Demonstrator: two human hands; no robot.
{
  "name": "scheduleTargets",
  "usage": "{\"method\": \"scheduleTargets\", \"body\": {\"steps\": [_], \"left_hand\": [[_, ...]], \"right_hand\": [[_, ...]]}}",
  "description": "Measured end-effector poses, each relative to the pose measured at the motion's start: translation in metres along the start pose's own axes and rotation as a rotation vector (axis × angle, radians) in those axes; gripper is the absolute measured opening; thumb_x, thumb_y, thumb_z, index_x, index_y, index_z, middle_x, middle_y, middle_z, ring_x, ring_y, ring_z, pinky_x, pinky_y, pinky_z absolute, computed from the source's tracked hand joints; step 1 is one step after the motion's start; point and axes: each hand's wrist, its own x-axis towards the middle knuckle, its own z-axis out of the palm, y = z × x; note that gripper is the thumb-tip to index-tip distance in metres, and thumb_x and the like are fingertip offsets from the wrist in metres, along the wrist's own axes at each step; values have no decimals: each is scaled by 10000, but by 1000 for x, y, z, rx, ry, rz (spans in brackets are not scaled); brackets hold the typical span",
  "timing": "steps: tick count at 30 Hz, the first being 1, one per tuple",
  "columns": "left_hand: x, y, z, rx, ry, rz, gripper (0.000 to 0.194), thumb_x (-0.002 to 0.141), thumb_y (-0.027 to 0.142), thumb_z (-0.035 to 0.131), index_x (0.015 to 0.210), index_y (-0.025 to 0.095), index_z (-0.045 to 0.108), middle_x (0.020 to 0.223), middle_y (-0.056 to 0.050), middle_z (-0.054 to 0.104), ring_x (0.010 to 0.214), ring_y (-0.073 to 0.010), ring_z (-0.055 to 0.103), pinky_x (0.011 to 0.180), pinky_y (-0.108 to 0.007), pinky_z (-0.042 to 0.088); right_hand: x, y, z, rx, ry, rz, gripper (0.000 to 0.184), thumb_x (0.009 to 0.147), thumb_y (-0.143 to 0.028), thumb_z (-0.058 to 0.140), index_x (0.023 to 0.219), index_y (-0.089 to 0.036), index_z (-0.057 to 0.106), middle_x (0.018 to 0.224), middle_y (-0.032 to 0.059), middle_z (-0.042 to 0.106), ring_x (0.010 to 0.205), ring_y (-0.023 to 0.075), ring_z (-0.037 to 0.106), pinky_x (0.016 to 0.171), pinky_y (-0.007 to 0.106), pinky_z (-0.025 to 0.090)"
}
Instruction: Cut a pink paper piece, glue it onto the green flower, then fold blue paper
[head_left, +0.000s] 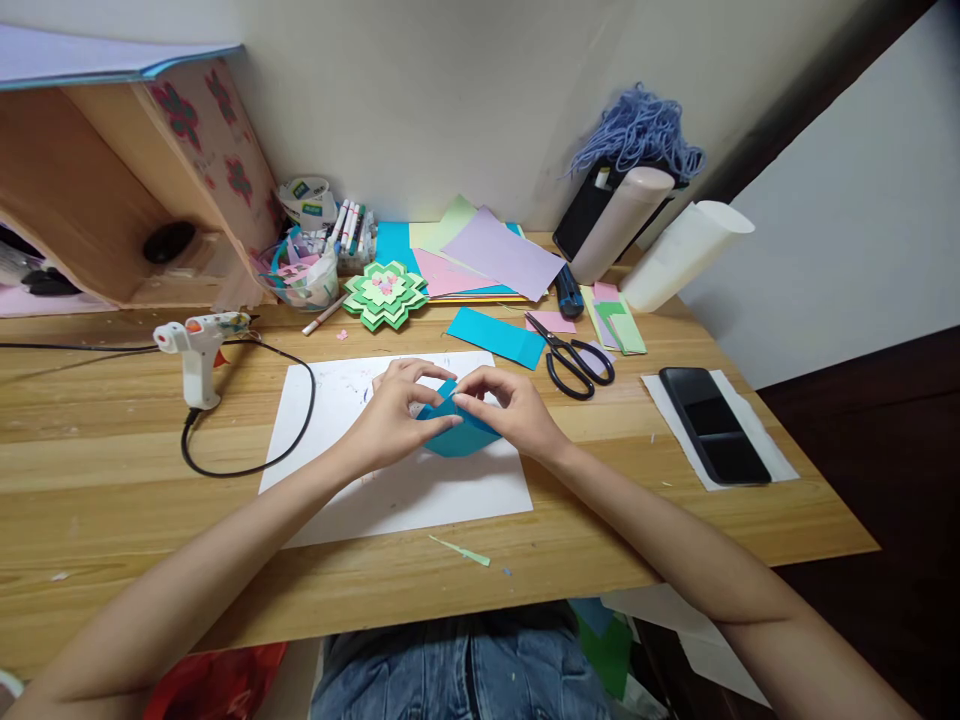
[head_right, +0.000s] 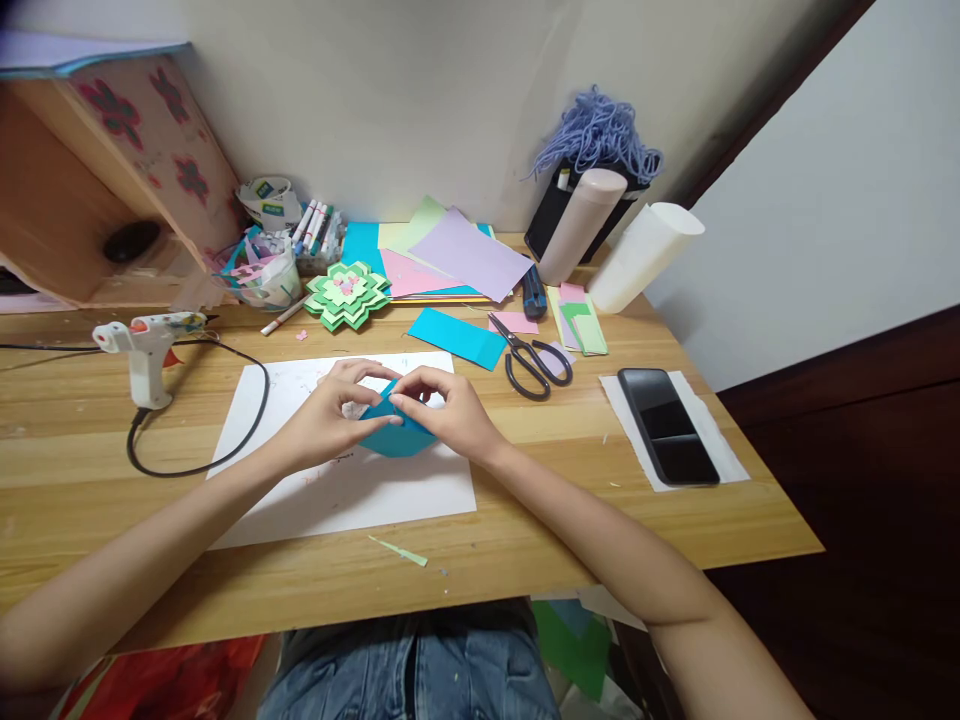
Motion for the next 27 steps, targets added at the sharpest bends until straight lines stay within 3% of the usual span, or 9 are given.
{"method": "scheduleTargets", "body": {"steps": [7, 17, 27], "left_hand": [[2, -3, 0, -23, -18, 6, 151, 708, 356, 624, 624, 236, 662, 1147, -1, 594, 1120, -260, 418, 956, -496, 292], [-2, 5, 0, -78, 47, 50, 125, 711, 233, 604, 588, 220, 624, 1103, 6, 608, 1079, -228, 464, 937, -429, 345], [-2, 7, 1, -9, 44, 31, 185, 696, 303, 624, 546, 204, 582, 1085, -6, 616, 1108, -253, 430, 932, -455, 332]], "right_hand": [[3, 6, -4, 75, -18, 100, 131, 712, -298, 667, 708, -169, 647, 708, 15, 627, 657, 119, 537, 599, 244, 414], [0, 1, -1, 46, -12, 63, 144, 712, -294, 662, 661, -163, 631, 667, 15, 616, 644, 124, 540, 598, 255, 427], [-1, -9, -13, -184, -119, -35, 53, 685, -182, 624, 724, -172, 658, 700, 18, 640, 661, 134, 550, 614, 258, 442]]}}
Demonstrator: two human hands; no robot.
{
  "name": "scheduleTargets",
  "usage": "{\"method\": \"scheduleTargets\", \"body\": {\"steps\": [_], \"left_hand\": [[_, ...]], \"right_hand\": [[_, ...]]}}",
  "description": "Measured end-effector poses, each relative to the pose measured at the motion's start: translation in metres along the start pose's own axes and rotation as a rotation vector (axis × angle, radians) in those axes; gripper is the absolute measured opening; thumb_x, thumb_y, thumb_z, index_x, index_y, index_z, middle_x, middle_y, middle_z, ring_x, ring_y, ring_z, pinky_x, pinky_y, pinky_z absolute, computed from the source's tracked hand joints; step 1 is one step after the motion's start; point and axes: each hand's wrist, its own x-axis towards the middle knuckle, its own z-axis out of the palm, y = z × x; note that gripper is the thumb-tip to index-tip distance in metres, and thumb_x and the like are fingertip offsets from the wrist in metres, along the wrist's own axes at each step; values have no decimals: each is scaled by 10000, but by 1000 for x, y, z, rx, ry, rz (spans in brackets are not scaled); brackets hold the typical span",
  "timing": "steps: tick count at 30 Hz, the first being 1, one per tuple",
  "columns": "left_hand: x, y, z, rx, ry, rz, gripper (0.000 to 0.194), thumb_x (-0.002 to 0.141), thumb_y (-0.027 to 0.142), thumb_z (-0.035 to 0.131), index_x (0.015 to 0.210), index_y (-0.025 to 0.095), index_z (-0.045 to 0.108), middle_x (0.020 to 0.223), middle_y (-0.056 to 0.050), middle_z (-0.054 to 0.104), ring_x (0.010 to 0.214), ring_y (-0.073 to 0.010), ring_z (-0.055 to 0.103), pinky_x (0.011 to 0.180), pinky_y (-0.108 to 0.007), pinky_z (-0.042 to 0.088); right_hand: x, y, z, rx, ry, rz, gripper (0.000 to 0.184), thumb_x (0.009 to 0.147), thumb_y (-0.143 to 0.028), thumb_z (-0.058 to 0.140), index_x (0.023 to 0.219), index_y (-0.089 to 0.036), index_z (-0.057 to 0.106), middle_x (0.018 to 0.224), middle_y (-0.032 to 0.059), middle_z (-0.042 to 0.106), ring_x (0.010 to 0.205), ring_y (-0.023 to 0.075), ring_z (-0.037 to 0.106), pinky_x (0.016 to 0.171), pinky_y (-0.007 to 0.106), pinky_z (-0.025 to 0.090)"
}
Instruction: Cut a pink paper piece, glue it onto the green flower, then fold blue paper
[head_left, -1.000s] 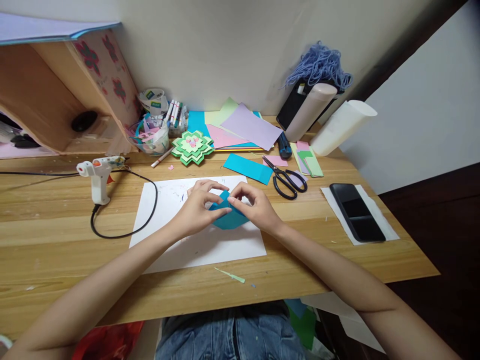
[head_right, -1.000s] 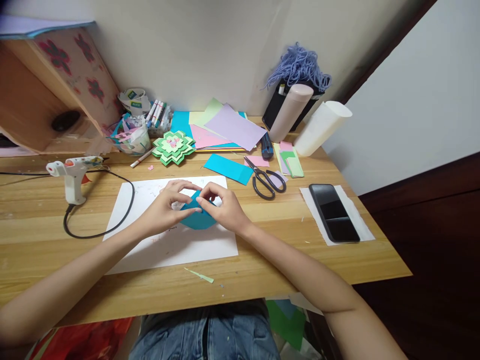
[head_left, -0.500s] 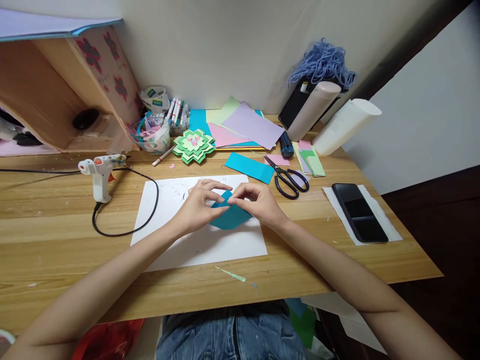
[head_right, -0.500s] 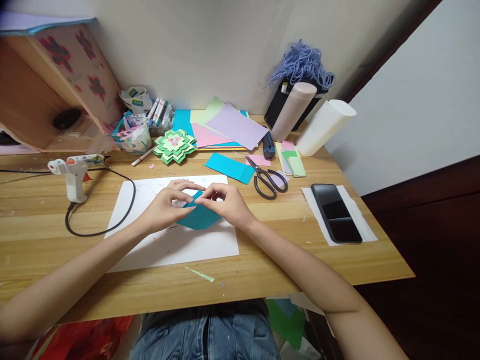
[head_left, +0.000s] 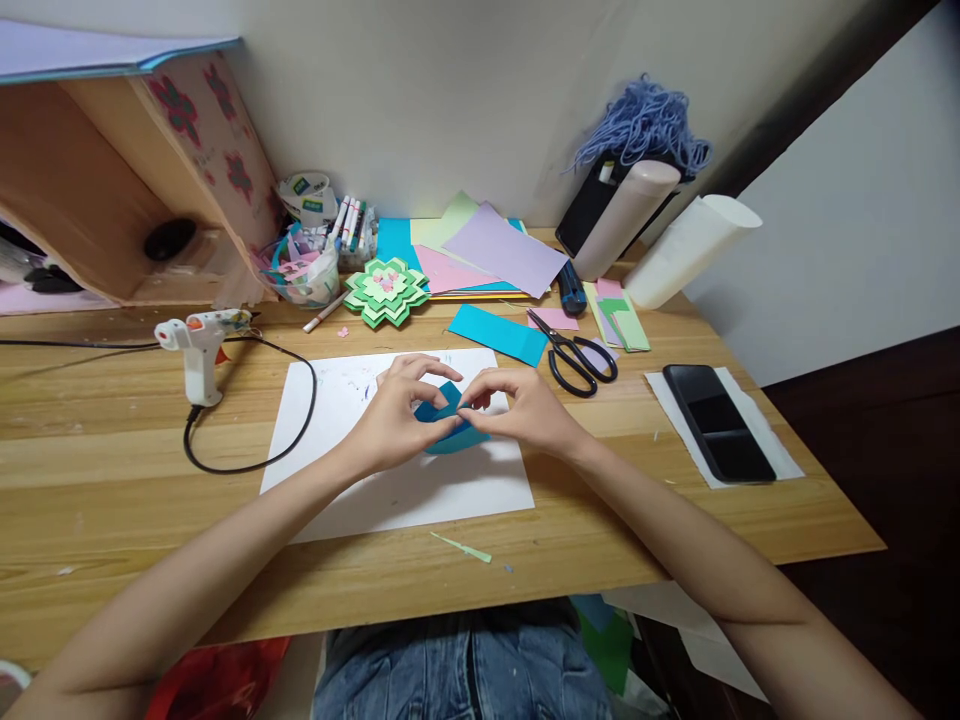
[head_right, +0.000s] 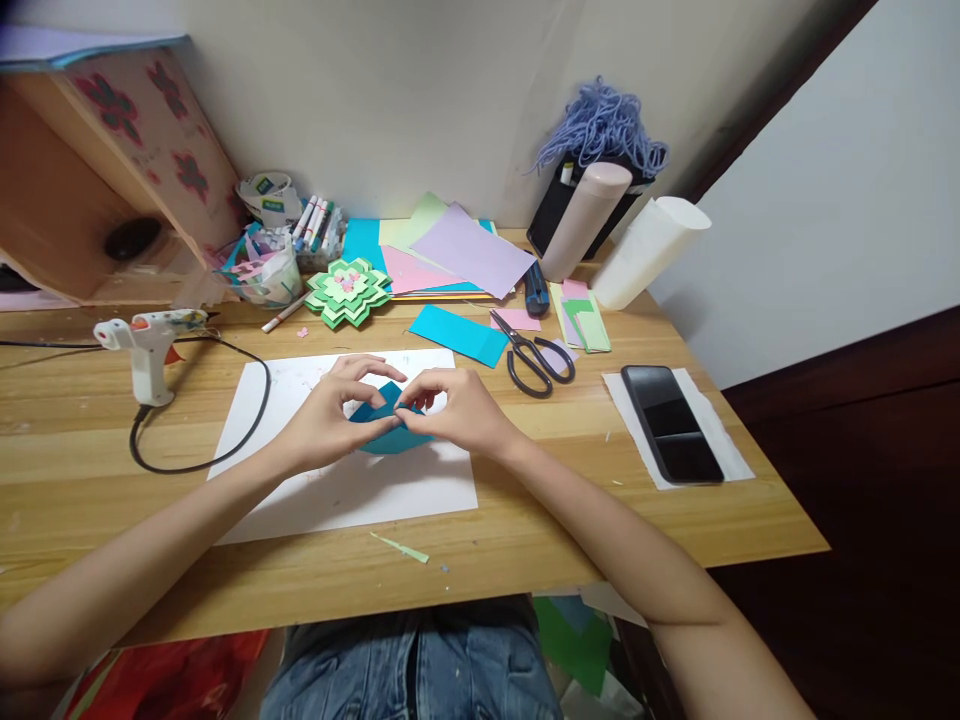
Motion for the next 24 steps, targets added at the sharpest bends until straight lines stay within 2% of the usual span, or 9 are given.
{"method": "scheduleTargets", "body": {"steps": [8, 14, 19, 24], "left_hand": [[0, -3, 2, 8, -40, 0, 161, 696, 307, 632, 569, 210, 607, 1119, 5, 604, 1104, -251, 426, 929, -458, 327], [1, -6, 0, 23, -43, -31, 162, 703, 355, 635, 610, 222, 635, 1144, 11, 593, 1111, -251, 413, 946, -468, 297], [1, -4, 0, 26, -65, -29, 189, 758, 360, 568, 646, 234, 654, 1160, 18, 584, 1115, -243, 408, 948, -470, 287], [2, -10, 1, 11, -65, -13, 146, 701, 309, 610, 594, 212, 632, 1128, 7, 603, 1099, -244, 422, 940, -457, 304]], "right_hand": [[-2, 2, 3, -61, 35, -10, 90, 700, -137, 570, 641, -168, 631, 622, 4, 597, 593, 117, 516, 578, 247, 415], [-1, 3, 3, -100, 36, -70, 110, 738, -142, 549, 671, -174, 630, 643, 7, 584, 630, 124, 516, 600, 255, 407], [0, 4, 1, -137, 26, -110, 100, 740, -138, 553, 688, -181, 628, 659, 8, 591, 643, 129, 522, 612, 258, 412], [-1, 4, 3, -152, 21, -155, 97, 747, -137, 556, 706, -175, 635, 677, 21, 609, 657, 132, 534, 626, 261, 425]]}}
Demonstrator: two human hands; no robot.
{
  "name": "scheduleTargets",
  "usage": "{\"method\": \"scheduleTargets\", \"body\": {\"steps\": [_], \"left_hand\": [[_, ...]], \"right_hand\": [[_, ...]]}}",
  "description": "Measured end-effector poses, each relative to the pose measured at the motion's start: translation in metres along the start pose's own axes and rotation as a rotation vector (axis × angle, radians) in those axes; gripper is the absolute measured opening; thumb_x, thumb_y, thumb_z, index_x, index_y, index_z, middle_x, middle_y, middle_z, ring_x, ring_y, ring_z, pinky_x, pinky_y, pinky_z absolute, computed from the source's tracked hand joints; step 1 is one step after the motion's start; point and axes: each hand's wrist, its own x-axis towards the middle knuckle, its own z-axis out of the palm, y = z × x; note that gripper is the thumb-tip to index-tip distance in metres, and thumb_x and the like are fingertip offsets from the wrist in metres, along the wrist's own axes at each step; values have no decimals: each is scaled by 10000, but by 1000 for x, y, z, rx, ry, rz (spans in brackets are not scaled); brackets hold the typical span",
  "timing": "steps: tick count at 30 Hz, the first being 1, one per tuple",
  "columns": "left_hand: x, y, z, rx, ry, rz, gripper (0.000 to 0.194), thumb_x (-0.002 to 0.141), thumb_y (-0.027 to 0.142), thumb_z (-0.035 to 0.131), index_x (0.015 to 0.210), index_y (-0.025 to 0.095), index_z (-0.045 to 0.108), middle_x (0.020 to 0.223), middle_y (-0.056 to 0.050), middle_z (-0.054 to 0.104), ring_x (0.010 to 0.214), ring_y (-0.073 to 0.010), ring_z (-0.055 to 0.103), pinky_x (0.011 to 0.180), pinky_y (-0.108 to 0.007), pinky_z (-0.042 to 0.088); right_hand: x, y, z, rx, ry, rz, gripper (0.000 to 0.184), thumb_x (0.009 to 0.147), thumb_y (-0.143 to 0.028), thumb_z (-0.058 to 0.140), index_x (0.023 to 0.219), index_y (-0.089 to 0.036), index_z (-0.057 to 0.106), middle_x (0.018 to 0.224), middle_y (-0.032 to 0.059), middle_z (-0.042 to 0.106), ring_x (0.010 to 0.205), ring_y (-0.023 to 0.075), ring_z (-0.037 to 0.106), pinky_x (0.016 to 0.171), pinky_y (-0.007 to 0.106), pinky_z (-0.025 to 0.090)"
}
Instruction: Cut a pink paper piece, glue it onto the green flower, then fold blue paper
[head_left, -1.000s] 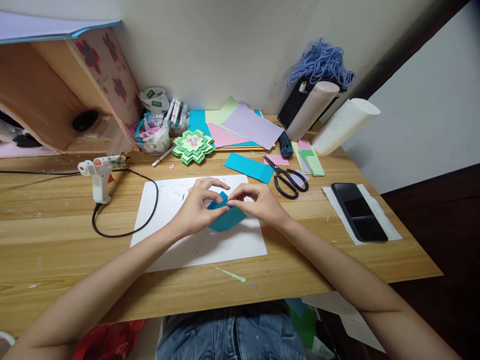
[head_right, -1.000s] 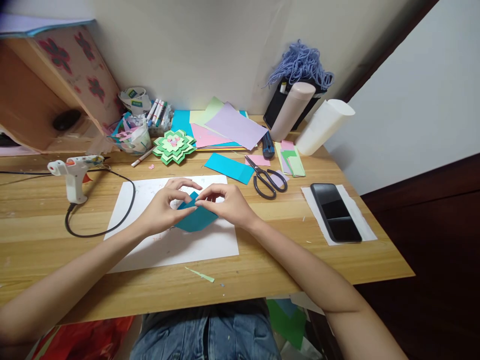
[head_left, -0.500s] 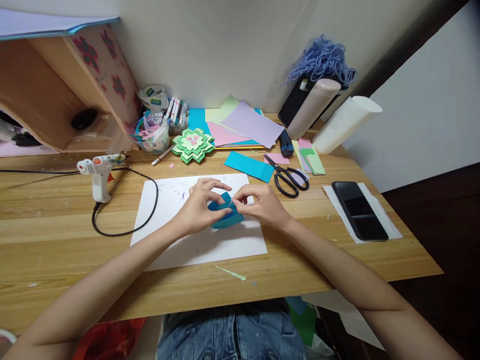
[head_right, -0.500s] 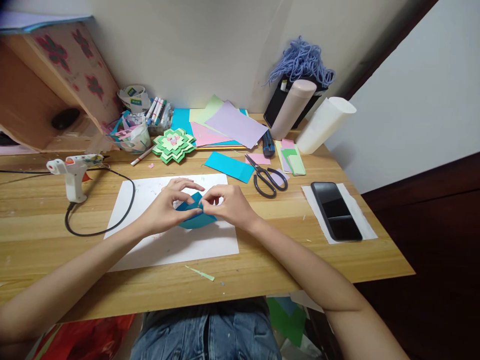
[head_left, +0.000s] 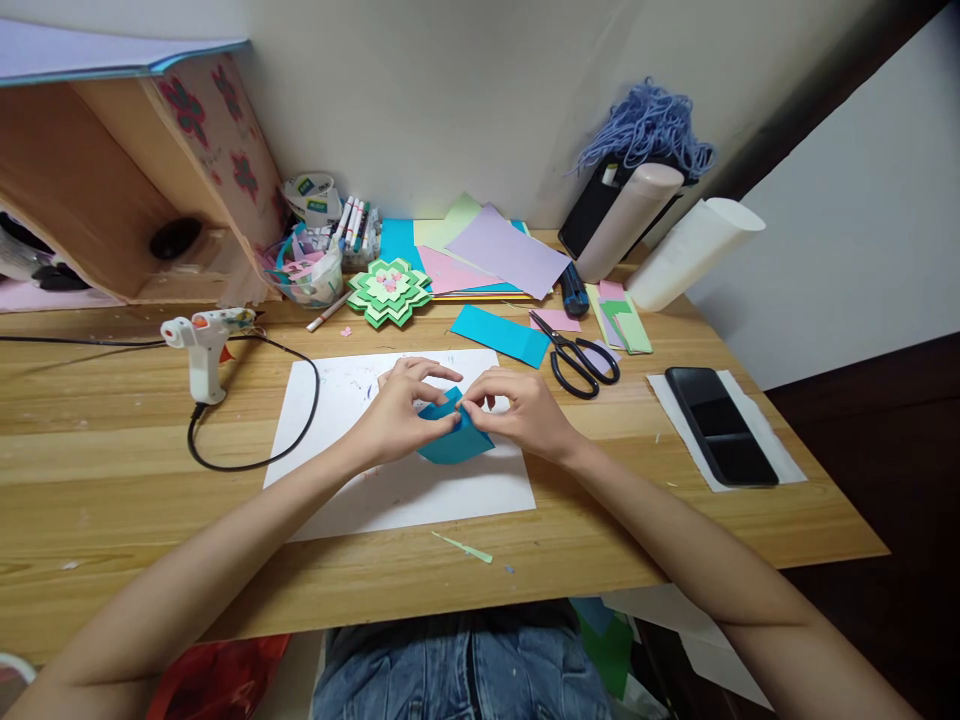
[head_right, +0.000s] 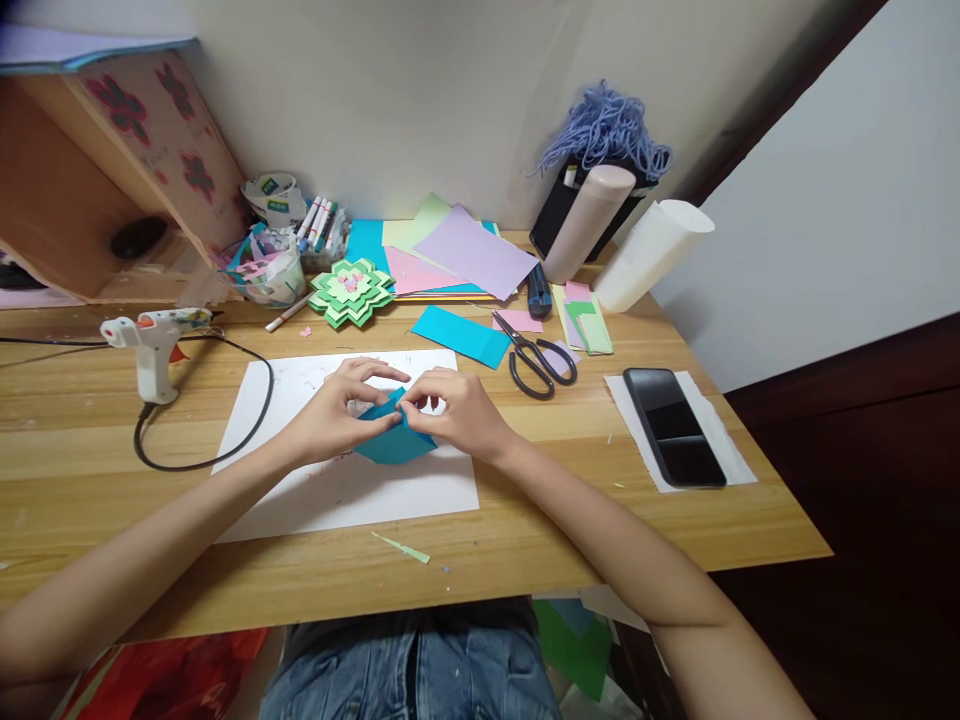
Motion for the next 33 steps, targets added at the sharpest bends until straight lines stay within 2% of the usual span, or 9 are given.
{"method": "scheduleTargets", "body": {"steps": [4, 7, 14, 20, 25, 30, 33], "left_hand": [[1, -3, -1, 28, -40, 8, 114, 660, 281, 630, 576, 203, 628, 1074, -2, 630, 1102, -248, 419, 934, -446, 303], [1, -3, -3, 95, -59, 16, 173, 663, 288, 623, 524, 188, 596, 1099, -6, 623, 1129, -263, 396, 932, -465, 271], [-2, -1, -6, 240, -108, 111, 228, 689, 304, 605, 504, 173, 582, 1137, -11, 605, 1169, -285, 370, 908, -490, 229], [-4, 0, -5, 278, -93, 171, 190, 654, 296, 632, 514, 174, 591, 1124, -20, 604, 1167, -295, 376, 925, -491, 211], [-7, 1, -4, 335, -76, 226, 129, 627, 238, 640, 518, 176, 607, 1101, -34, 607, 1166, -297, 386, 926, -487, 206], [-9, 6, -5, 370, -72, 260, 105, 668, 209, 617, 568, 177, 624, 1097, -38, 608, 1192, -300, 369, 940, -511, 173], [-10, 8, -4, 369, -61, 271, 114, 707, 184, 583, 607, 186, 639, 1071, -38, 617, 1198, -291, 369, 957, -516, 155]], "right_hand": [[-1, 0, 3, 10, 8, -23, 92, 744, -128, 561, 718, -166, 641, 687, 25, 619, 660, 129, 537, 615, 254, 429], [-1, -1, 5, 7, 12, -25, 96, 741, -116, 560, 720, -160, 643, 681, 24, 620, 649, 124, 532, 606, 250, 430], [-1, -5, 6, -5, 6, -52, 94, 753, -141, 559, 719, -172, 641, 680, 22, 637, 649, 127, 536, 607, 257, 442], [-1, -9, 6, -20, 21, -136, 102, 774, -159, 548, 723, -178, 634, 672, 22, 651, 643, 130, 534, 620, 272, 452], [-1, -12, 4, -17, 41, -261, 105, 785, -145, 539, 762, -182, 634, 713, 31, 674, 672, 134, 569, 667, 291, 468], [-2, -12, 5, -26, 31, -359, 107, 788, -135, 535, 781, -179, 632, 717, 37, 672, 677, 134, 593, 681, 296, 476], [-2, -12, 6, -30, 31, -343, 113, 798, -150, 528, 795, -194, 631, 733, 29, 673, 695, 140, 594, 688, 301, 476]]}}
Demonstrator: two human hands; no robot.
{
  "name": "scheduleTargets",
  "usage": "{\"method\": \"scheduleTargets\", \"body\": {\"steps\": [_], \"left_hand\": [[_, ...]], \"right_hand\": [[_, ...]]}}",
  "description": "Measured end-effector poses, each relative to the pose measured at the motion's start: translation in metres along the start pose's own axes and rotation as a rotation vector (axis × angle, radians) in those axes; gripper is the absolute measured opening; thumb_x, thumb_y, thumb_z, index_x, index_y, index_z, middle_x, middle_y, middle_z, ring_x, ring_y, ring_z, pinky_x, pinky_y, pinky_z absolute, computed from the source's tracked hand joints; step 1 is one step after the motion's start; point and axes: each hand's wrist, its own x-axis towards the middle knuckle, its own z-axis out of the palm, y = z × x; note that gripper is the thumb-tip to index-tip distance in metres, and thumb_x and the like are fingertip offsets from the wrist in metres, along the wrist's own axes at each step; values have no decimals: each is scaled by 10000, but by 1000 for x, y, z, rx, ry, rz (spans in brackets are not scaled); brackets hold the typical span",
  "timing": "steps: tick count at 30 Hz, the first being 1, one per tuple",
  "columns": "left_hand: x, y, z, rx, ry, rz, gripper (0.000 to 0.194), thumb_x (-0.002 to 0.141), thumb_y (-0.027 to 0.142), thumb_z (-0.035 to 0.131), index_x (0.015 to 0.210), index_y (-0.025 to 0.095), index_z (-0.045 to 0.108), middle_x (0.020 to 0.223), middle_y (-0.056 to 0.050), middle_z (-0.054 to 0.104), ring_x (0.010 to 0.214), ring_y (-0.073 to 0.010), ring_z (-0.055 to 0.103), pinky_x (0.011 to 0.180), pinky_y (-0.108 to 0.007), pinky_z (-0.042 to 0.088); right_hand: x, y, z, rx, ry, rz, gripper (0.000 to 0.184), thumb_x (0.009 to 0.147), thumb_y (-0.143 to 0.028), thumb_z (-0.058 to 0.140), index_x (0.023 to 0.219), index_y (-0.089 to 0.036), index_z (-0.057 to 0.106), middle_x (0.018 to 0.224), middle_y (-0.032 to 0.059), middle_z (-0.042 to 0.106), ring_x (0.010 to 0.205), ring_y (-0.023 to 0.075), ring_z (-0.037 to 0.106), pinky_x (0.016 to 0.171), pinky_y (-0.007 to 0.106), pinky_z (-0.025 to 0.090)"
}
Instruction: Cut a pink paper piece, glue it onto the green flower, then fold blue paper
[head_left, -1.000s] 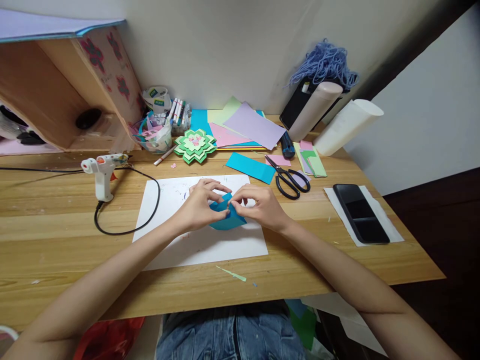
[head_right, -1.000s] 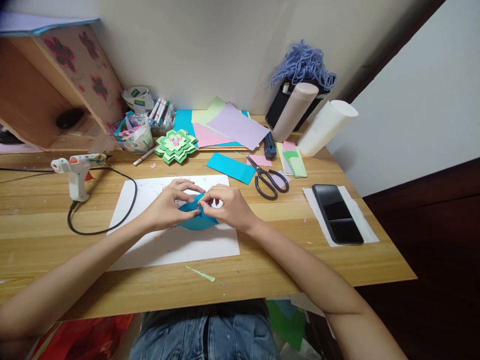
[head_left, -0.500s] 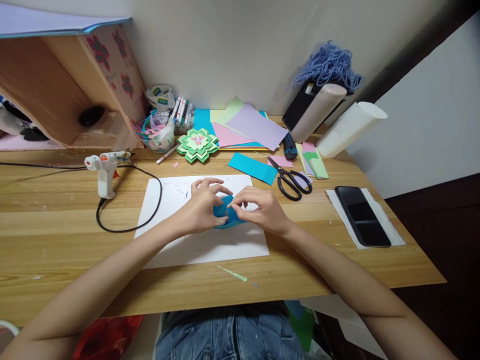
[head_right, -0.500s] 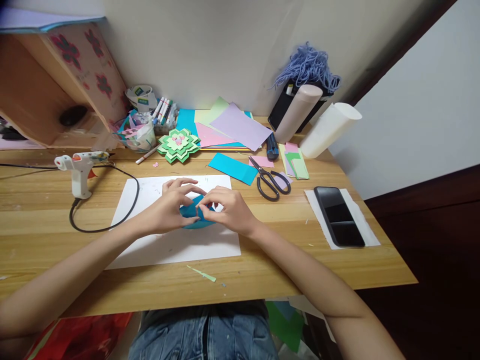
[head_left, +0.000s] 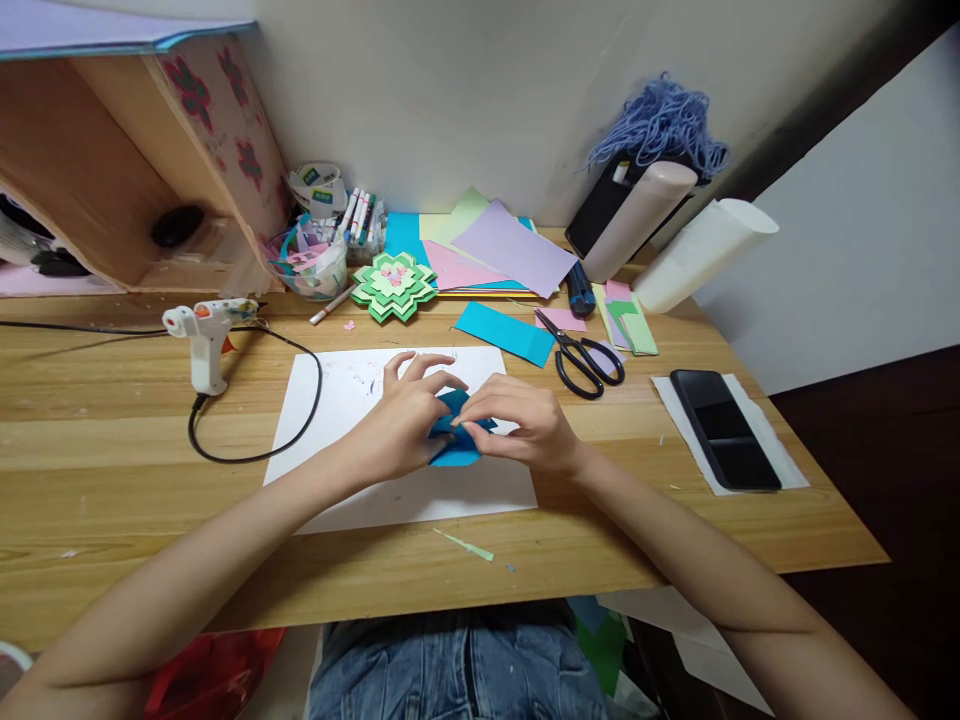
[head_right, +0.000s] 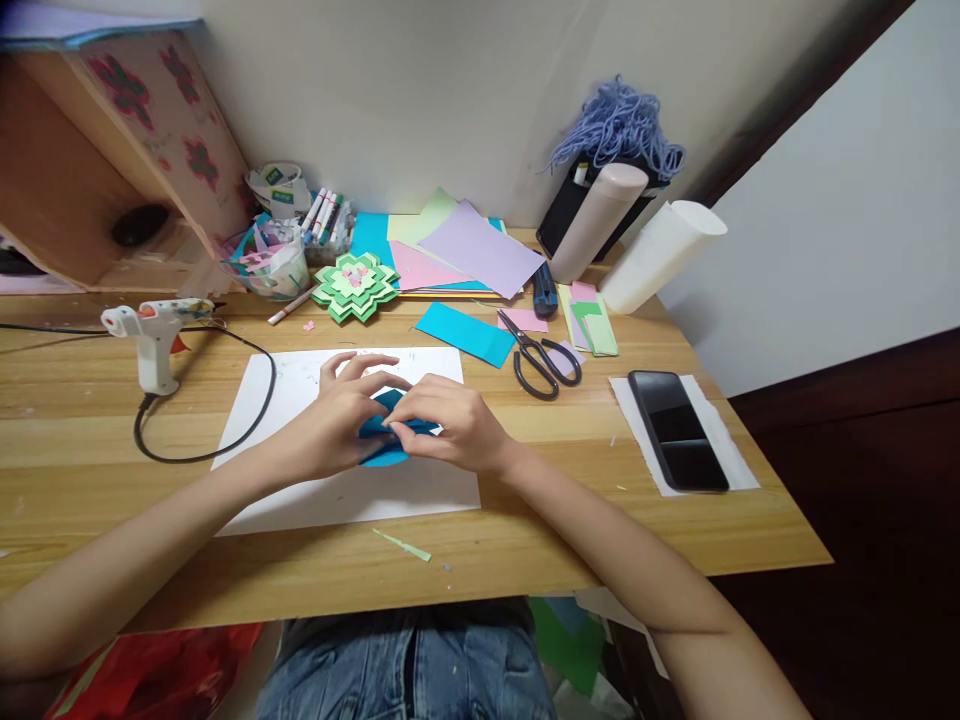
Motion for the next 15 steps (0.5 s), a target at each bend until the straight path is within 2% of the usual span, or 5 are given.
{"method": "scheduleTargets", "body": {"steps": [4, 6, 9, 12, 15], "left_hand": [[0, -3, 3, -34, 12, -64, 90, 699, 177, 587, 644, 196, 656, 1008, -40, 633, 1168, -276, 409, 958, -502, 182], [1, -7, 4, -71, 14, -135, 77, 677, 216, 616, 617, 186, 652, 985, -49, 640, 1130, -275, 445, 961, -494, 200], [3, -11, 4, -179, 4, -248, 122, 699, 280, 601, 644, 191, 662, 860, -24, 666, 927, -220, 558, 960, -462, 242], [5, -12, 4, -357, -2, -389, 178, 726, 317, 562, 703, 178, 672, 673, 9, 649, 652, -149, 556, 772, -335, 396], [5, -11, 4, -489, 45, -485, 217, 693, 341, 578, 644, 143, 652, 567, 22, 587, 545, -120, 493, 549, -232, 370]], "right_hand": [[0, 2, -2, -4, 12, 148, 104, 806, -179, 538, 848, -199, 631, 788, 33, 668, 766, 155, 588, 727, 312, 469], [0, 5, -3, -25, 40, 231, 108, 802, -212, 558, 886, -211, 626, 875, 42, 651, 857, 170, 578, 808, 342, 450], [1, 10, -6, -1, 59, 315, 139, 775, -282, 605, 898, -217, 614, 1039, 68, 585, 1021, 198, 521, 913, 388, 400], [0, 16, -6, 104, 9, 353, 322, 660, -359, 713, 918, -212, 588, 1106, 84, 537, 1075, 222, 483, 889, 383, 428], [-1, 20, -1, 179, 39, 394, 322, 638, -353, 728, 875, -197, 575, 1023, 72, 555, 986, 202, 523, 819, 345, 470]]}}
